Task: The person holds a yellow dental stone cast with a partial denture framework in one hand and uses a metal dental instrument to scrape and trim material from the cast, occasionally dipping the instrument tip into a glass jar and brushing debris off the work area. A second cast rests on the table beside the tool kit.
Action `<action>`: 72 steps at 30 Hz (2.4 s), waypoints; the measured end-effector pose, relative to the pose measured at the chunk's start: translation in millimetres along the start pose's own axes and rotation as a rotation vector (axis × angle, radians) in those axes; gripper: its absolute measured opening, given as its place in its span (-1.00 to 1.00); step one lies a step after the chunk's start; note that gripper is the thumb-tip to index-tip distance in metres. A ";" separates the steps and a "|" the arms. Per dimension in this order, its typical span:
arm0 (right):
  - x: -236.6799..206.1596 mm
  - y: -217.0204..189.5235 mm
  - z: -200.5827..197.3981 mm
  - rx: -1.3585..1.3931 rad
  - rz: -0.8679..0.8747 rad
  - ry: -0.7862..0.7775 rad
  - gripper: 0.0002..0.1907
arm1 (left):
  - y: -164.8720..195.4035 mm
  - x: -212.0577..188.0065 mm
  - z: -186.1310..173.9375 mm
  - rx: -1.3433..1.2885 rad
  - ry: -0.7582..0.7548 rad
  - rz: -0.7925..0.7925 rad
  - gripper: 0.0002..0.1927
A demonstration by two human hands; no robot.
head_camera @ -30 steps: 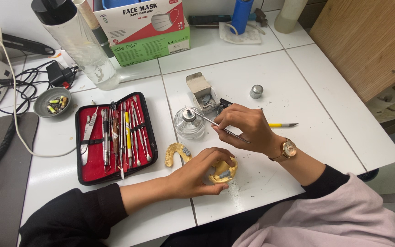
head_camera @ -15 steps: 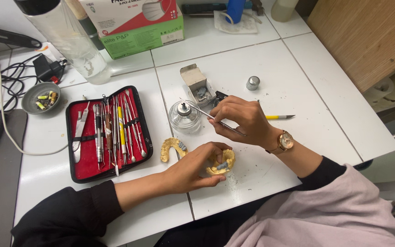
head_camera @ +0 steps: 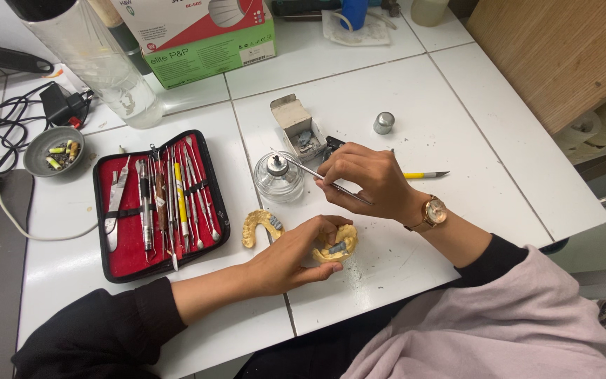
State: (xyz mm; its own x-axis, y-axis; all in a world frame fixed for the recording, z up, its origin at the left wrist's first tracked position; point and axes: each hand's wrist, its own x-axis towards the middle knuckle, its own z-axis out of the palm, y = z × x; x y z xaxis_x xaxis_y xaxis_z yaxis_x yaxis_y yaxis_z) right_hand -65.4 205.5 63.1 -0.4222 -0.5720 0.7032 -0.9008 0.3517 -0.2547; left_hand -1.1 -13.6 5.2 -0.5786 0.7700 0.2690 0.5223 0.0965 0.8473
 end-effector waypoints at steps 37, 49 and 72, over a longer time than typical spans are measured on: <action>1.1 -1.5 0.0 0.013 -0.007 0.007 -0.78 | -0.4 -0.6 -0.3 0.036 0.013 0.033 -0.57; 2.6 -2.7 0.0 0.029 -0.016 0.019 -0.78 | -2.3 -0.6 1.3 0.043 0.010 0.034 -0.57; -11.1 -29.8 -47.8 -0.031 -0.015 0.088 -0.76 | 10.7 3.6 -3.9 -0.015 0.002 -0.029 -0.52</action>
State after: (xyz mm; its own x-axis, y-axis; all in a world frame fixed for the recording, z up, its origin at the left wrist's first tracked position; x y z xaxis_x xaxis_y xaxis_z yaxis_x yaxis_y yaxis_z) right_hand -29.1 236.7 94.6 -0.3967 -0.5109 0.7626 -0.9028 0.3674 -0.2235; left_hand -0.1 -12.3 17.1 -0.5947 0.7655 0.2456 0.4958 0.1088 0.8616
